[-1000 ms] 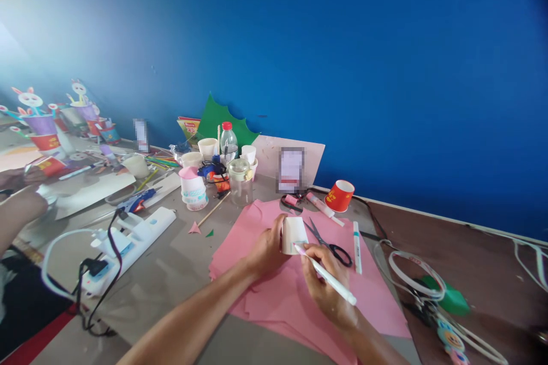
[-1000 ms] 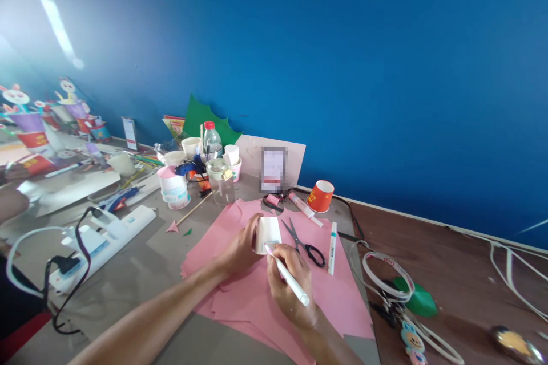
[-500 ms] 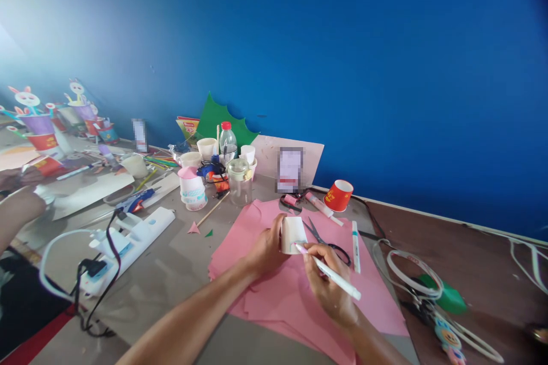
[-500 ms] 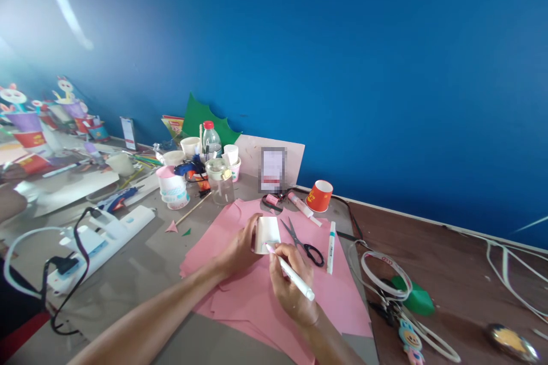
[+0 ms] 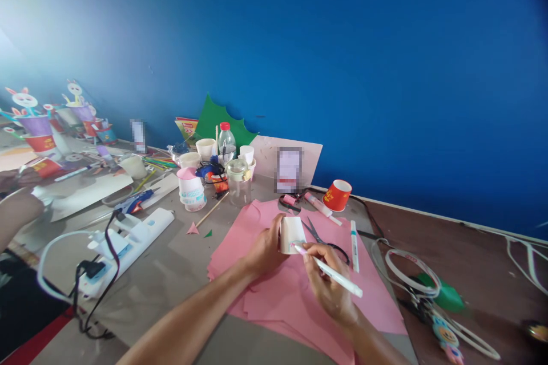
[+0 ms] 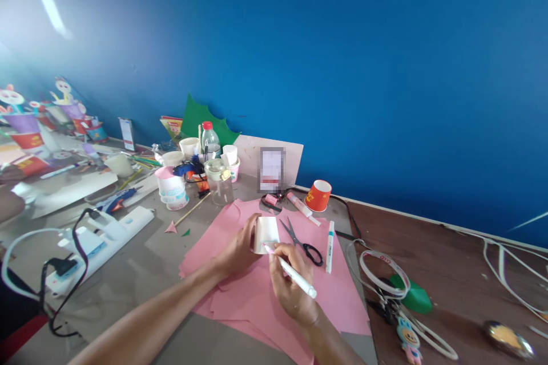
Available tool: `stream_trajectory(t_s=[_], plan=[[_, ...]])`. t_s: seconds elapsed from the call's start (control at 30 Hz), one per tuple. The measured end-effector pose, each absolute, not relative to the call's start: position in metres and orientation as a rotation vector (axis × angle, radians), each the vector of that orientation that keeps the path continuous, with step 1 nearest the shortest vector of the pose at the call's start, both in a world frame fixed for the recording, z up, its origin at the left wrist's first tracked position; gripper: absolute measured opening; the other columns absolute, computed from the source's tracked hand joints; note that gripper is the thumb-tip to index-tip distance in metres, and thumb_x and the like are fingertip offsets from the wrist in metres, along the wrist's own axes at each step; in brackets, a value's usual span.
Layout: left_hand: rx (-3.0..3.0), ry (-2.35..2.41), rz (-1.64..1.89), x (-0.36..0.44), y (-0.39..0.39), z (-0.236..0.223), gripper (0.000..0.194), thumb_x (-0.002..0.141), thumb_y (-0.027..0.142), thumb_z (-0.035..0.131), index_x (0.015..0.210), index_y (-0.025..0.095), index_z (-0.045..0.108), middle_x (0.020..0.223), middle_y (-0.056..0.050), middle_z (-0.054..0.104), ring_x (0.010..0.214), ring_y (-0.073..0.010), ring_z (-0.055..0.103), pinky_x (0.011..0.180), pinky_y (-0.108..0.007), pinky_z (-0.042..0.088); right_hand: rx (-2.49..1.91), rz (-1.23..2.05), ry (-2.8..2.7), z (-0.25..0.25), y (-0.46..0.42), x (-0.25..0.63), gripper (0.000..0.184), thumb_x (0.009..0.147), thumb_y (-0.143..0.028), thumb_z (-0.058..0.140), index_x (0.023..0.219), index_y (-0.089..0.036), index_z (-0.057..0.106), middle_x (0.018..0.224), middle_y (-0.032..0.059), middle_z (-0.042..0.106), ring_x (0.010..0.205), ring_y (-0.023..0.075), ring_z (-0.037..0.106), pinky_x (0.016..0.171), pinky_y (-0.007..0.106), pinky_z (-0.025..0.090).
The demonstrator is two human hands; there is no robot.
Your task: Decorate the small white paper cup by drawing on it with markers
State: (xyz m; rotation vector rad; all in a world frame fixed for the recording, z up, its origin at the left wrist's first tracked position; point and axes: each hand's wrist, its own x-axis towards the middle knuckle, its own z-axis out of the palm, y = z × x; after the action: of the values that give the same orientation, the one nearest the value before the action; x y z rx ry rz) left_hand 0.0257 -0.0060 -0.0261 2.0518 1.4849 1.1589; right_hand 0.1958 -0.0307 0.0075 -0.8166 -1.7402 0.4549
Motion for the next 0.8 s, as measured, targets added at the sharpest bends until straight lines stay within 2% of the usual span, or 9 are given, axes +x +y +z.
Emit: stream_trajectory(t_s=[0.1, 0.23, 0.53, 0.73, 0.8], plan=[[2.035, 1.487, 1.137, 0.025, -0.006, -0.026, 0.059, 0.079, 0.024, 0.058, 0.131, 0.011, 0.033, 0.074, -0.004, 0.063, 0.058, -0.0170, 0.058, 0.052, -0.026, 0.041, -0.878, 0.474, -1.707, 0.007, -0.030, 0.197, 0.011, 0.093, -0.022, 0.054, 0.082, -0.020, 0.057, 0.064, -0.0008, 0.060, 0.046, 0.0107, 0.052, 0.042, 0.021, 0.042], [2.028, 1.467, 1.148, 0.025, -0.006, -0.025, 0.058, 0.080, 0.025, 0.057, 0.131, 0.012, 0.032, 0.075, -0.003, 0.064, 0.058, -0.0170, 0.058, 0.052, -0.027, 0.041, -0.879, 0.482, -1.699, 0.008, -0.030, 0.197, 0.014, 0.093, -0.024, 0.054, 0.080, -0.020, 0.057, 0.062, -0.0017, 0.058, 0.044, 0.0092, 0.047, 0.039, 0.020, 0.038], [2.063, 1.490, 1.159, 0.024, -0.005, -0.029, 0.059, 0.079, 0.024, 0.057, 0.131, 0.011, 0.032, 0.084, -0.007, 0.067, 0.062, -0.0176, 0.061, 0.053, -0.028, 0.044, -0.867, 0.468, -1.726, 0.004, -0.030, 0.197, 0.010, 0.092, -0.023, 0.054, 0.083, -0.020, 0.057, 0.067, 0.0001, 0.060, 0.050, 0.0115, 0.054, 0.044, 0.022, 0.043], [2.099, 1.461, 1.150, 0.025, -0.006, -0.026, 0.057, 0.078, 0.016, 0.052, 0.131, 0.012, 0.030, 0.083, -0.005, 0.065, 0.060, -0.0168, 0.061, 0.053, -0.028, 0.046, -0.798, 0.451, -1.790, 0.012, -0.032, 0.196, 0.011, 0.090, -0.018, 0.052, 0.080, -0.022, 0.054, 0.068, 0.0010, 0.062, 0.062, 0.0161, 0.064, 0.054, 0.025, 0.050], [2.111, 1.452, 1.163, 0.025, -0.006, -0.024, 0.053, 0.079, 0.016, 0.052, 0.128, 0.013, 0.033, 0.088, -0.007, 0.065, 0.063, -0.0173, 0.062, 0.055, -0.029, 0.048, -0.766, 0.421, -1.807, 0.015, -0.033, 0.195, 0.011, 0.089, -0.017, 0.052, 0.079, -0.022, 0.055, 0.070, 0.0020, 0.063, 0.066, 0.0173, 0.065, 0.058, 0.026, 0.052]])
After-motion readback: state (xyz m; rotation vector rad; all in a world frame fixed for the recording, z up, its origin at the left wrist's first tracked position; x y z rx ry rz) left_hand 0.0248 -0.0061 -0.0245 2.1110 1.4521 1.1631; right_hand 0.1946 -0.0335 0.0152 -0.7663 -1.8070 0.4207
